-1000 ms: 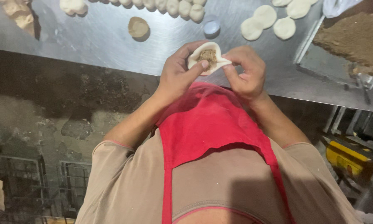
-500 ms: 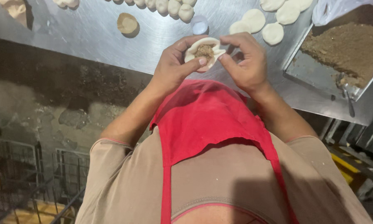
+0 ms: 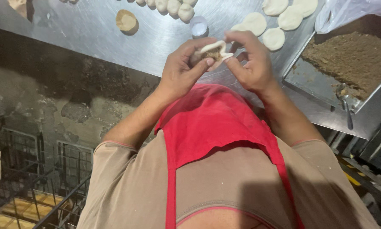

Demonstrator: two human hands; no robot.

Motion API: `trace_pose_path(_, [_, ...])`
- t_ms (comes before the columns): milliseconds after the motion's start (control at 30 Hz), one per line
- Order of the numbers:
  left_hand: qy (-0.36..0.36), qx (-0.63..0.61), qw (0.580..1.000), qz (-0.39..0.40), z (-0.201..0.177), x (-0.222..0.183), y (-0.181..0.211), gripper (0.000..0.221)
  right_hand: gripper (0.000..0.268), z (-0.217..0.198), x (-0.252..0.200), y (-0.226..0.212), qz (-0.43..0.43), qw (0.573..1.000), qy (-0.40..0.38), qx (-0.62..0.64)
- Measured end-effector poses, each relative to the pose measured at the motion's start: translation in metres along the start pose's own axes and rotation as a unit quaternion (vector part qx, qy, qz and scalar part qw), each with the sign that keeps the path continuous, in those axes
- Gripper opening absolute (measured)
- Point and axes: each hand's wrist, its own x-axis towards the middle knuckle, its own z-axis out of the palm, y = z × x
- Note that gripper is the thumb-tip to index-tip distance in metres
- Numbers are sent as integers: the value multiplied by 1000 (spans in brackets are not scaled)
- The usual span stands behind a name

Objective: The person prepares stuffed dough balls by hand and using a spoon; they scoop filling from a tray onto a flattened dough circle, pinch the edges of the dough to seal it, and place the finished ball into a paper liner on a tray.

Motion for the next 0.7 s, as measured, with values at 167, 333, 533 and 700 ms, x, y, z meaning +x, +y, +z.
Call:
trace_pose_path(167, [18,6,999,-46,5,3,0,38,23,-10,8,-3,-45,996,-43,-71])
trace_pose_path(333, [112,54,992,-19,13,5,-12,41,17,0,2,4,-17,998,-12,-64])
trace_pose_path(533, [140,53,989,-16,11,0,-20,41,19,12,0,7,-17,994,-10,-109])
trace_pose_path(700, [156,272,947,68,9,-8,-12,50,16,16,4,-2,-121,969,-35,-213])
